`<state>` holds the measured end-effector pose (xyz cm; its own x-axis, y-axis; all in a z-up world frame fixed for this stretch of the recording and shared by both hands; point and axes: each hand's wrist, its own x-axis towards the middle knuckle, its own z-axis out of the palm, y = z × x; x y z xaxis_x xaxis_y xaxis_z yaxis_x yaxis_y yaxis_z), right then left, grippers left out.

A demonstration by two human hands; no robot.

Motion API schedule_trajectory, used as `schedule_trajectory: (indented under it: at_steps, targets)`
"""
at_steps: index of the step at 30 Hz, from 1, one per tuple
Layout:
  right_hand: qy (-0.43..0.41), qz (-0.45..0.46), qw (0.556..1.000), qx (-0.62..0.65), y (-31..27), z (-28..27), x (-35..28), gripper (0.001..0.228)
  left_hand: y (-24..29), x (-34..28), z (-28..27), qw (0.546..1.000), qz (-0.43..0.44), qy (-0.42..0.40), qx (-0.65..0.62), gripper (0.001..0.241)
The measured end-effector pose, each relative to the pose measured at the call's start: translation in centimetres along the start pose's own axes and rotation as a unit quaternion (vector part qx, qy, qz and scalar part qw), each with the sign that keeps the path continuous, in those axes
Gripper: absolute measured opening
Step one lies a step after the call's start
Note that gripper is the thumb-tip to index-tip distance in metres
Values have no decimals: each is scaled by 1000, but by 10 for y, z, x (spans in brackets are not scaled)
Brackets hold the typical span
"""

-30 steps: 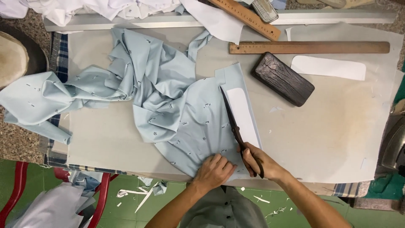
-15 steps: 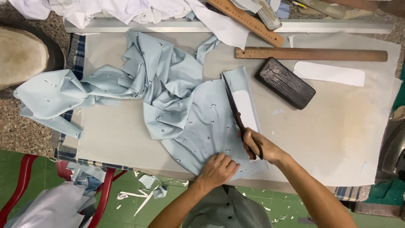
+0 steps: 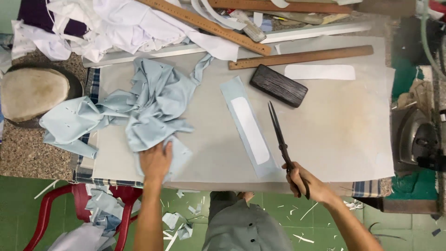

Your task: Ironing and cutting light blue fabric pieces using a template and scissors on a work table

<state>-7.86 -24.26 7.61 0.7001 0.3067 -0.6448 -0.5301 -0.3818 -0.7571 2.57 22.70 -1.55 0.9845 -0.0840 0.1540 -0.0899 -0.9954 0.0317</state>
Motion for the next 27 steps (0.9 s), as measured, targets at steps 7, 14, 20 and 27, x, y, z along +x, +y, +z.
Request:
schedule_trajectory:
  at_steps: [7,14,20,27]
  targets:
    - [131,89,971,177,72,30,-64,72,0,-33,-9,990,-53,100,84,29]
    - [172,93,953,230,79,76,-70,71,91,49,-29,949,239,152,-137,20]
    - [245,83,908,330,72,162,-40,62,123,151,43,863,482,14,-149,63]
    - [278,155,868,380,0,317,15,67,122,209,85,800,561,-126,-173,77]
